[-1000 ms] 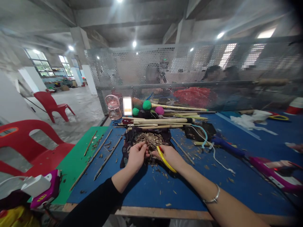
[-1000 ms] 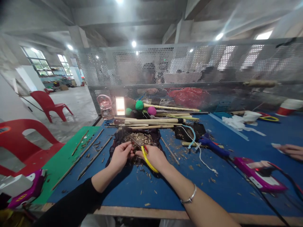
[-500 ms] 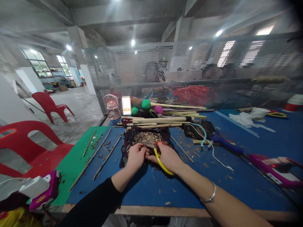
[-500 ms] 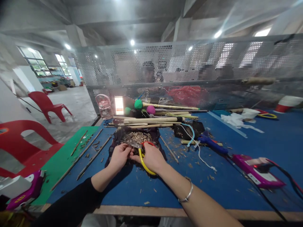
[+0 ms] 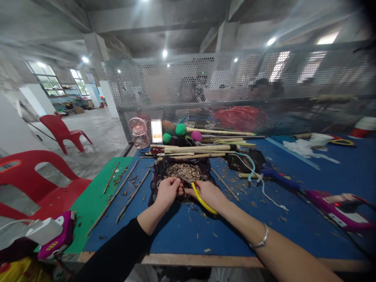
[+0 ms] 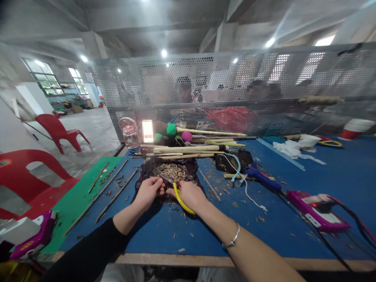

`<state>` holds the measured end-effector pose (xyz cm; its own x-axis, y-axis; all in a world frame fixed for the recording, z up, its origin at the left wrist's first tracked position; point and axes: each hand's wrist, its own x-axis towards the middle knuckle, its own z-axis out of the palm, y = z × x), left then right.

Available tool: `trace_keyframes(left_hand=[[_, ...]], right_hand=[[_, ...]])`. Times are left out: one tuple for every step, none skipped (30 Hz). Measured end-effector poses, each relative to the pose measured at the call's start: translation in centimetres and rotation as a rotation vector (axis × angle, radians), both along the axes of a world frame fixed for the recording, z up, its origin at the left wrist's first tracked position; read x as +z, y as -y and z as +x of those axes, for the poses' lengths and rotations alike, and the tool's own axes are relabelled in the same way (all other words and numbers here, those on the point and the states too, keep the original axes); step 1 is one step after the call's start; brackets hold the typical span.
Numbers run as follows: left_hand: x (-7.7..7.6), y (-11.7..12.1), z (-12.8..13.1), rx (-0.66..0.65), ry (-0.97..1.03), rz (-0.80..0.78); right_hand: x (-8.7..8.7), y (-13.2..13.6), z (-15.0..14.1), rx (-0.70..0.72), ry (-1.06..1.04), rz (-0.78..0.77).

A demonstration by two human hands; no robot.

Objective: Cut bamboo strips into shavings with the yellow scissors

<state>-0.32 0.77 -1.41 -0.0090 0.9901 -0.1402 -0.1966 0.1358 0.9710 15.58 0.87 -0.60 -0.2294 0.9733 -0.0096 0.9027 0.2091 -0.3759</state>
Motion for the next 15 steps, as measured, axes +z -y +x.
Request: trace_keyframes(left_hand=[[0.09, -0.01, -0.03, -0.003, 0.023, -0.009], [0.19, 0.00, -0.05, -0.005, 0.046, -0.017], [0.28, 0.02, -0.07, -0.010, 0.066, -0.023], [0.35, 0.05, -0.08, -0.018, 0.081, -0.029], [0.39, 0.06, -0.09, -0.027, 0.092, -0.034], [0.39, 0.07, -0.09, -0.034, 0.102, -0.038], [0.37, 0.06, -0.10, -0.039, 0.115, -0.043], [0.34, 0.03, -0.10, -0.036, 0.131, -0.050], [0.31, -0.02, -0.10, -0.025, 0.151, -0.058], [0.29, -0.07, -0.10, -0.006, 0.173, -0.065], [0.30, -0.12, -0.11, 0.016, 0.195, -0.071], [0.33, -0.16, -0.11, 0.035, 0.214, -0.074], [0.38, -0.18, -0.12, 0.048, 0.227, -0.074], [0.46, -0.18, -0.12, 0.054, 0.235, -0.071], [0.55, -0.16, -0.12, 0.057, 0.237, -0.070]], right_hand=[[-0.03, -0.13, 0.15, 0.008, -0.019, -0.020], [-0.08, -0.25, 0.30, 0.017, -0.037, -0.039], [-0.15, -0.36, 0.44, 0.026, -0.053, -0.052], [-0.23, -0.45, 0.56, 0.037, -0.066, -0.056], [-0.31, -0.53, 0.67, 0.048, -0.074, -0.055], [-0.38, -0.60, 0.74, 0.053, -0.073, -0.051], [-0.42, -0.66, 0.79, 0.051, -0.067, -0.041], [-0.43, -0.71, 0.82, 0.042, -0.058, -0.028], [-0.41, -0.75, 0.82, 0.030, -0.047, -0.009], [-0.36, -0.79, 0.80, 0.015, -0.036, 0.017], [-0.27, -0.80, 0.77, -0.002, -0.026, 0.047], [-0.16, -0.77, 0.73, -0.015, -0.017, 0.075], [-0.03, -0.72, 0.69, -0.023, -0.009, 0.094], [0.10, -0.62, 0.64, -0.029, -0.002, 0.100], [0.22, -0.49, 0.59, -0.034, 0.004, 0.097]])
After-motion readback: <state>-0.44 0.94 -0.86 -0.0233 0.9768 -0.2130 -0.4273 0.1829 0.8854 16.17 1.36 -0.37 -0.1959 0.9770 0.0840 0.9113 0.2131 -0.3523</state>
